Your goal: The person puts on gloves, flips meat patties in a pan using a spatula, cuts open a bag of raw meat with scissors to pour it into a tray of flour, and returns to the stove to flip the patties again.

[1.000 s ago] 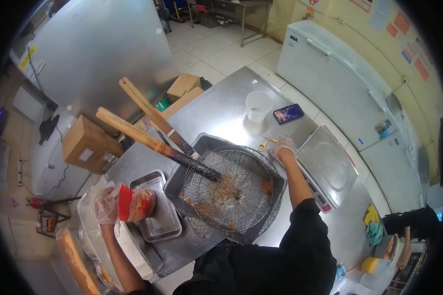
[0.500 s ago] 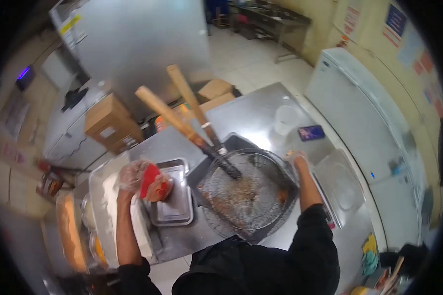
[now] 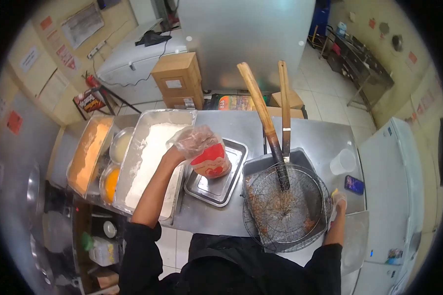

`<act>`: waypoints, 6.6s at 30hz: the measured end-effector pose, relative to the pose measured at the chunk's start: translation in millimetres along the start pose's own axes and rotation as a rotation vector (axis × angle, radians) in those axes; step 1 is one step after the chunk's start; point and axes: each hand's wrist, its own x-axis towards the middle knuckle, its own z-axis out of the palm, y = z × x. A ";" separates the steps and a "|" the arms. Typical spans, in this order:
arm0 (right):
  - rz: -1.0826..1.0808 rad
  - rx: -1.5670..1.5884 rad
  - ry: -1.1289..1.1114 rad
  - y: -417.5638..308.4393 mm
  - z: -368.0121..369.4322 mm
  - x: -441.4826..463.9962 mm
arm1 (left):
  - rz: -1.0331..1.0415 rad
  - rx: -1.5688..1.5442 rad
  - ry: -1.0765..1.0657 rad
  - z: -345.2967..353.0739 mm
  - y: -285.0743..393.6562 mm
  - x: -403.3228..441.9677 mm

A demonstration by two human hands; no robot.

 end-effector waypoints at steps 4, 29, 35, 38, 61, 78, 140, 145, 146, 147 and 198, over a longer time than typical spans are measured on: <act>-0.248 0.231 0.066 -72.3 -37.0 -25.4 | 0.153 0.001 -0.014 24.4 -25.0 22.8; -1.315 -1.155 -0.666 -518.5 169.8 -281.2 | 0.297 0.070 -0.224 -3.8 17.9 -39.0; -1.290 -1.229 -0.721 -530.7 166.5 -308.0 | 0.337 0.047 -0.140 -0.9 6.9 -51.9; -1.233 -1.230 -0.713 -534.2 159.4 -311.5 | 0.332 -0.001 -0.088 -1.7 3.1 -52.1; -1.169 -1.017 -0.598 -496.3 198.4 -303.3 | 0.440 -0.061 -0.063 14.4 -2.7 -39.4; -1.274 -1.016 -0.524 -490.0 185.7 -302.2 | 0.306 -0.013 -0.091 3.0 5.8 -43.7; -1.255 -0.881 -0.393 -446.9 207.6 -273.0 | 0.518 0.554 -0.302 34.2 38.9 -0.5; -1.210 -0.898 -0.447 -454.5 178.7 -291.9 | 0.647 0.441 -0.232 35.6 39.3 -3.3; -1.235 -0.876 -0.438 -452.7 181.8 -290.2 | 0.643 0.433 -0.230 35.2 40.9 -3.1; -1.261 -0.856 -0.425 -451.7 184.8 -287.3 | 0.640 0.426 -0.223 35.4 40.5 -1.8; -0.947 -0.886 -0.027 -403.0 273.6 -349.0 | 0.566 0.167 -0.521 14.5 29.8 -60.7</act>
